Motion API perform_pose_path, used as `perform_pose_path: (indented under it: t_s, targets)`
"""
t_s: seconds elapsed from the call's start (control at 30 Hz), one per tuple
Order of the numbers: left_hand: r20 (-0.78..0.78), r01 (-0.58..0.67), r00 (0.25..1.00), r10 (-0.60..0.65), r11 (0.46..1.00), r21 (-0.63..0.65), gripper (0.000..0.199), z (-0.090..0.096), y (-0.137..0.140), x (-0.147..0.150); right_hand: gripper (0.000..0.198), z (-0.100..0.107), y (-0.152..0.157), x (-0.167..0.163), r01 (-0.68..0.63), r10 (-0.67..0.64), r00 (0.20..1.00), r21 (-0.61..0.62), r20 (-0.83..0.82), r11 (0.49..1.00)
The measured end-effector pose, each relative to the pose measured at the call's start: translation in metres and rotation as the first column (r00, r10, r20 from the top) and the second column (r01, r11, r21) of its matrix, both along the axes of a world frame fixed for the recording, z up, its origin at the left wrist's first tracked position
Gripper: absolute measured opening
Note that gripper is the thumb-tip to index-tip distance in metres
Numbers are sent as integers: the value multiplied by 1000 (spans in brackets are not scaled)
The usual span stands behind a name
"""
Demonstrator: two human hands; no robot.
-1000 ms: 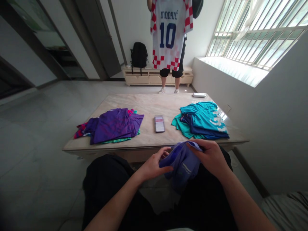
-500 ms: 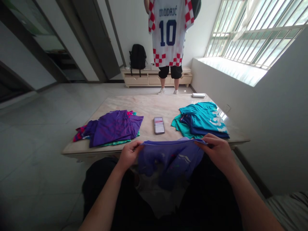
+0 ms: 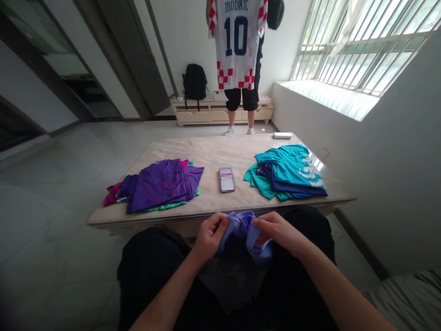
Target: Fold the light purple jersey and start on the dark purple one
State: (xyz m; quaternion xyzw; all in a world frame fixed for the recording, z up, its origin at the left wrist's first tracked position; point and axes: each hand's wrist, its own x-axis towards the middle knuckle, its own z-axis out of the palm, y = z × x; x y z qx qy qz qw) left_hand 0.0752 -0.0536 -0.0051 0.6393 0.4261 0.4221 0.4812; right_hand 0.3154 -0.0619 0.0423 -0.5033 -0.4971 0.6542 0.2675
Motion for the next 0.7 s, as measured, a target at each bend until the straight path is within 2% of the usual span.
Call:
perform_pose_path:
  t_s: [0.17, 0.4, 0.6, 0.7]
  targets:
    - [-176, 55, 984, -11, 967, 249, 25, -9, -14, 17, 45, -21, -10, -22, 30, -56, 983, -146, -174, 989]
    - [-221, 149, 974, -50, 875, 461, 31, -14, -12, 11, 38, -16, -13, -20, 63, -133, 948, -240, -289, 969]
    - [-156, -14, 981, 120, 834, 552, 24, -10, -15, 17, 38, -21, -19, -28, 123, -181, 952, -231, -248, 965]
    - [-169, -16, 977, 133, 830, 558, 22, -9, -16, 19, 33, -23, -20, -30, 133, -214, 927, -261, -309, 956]
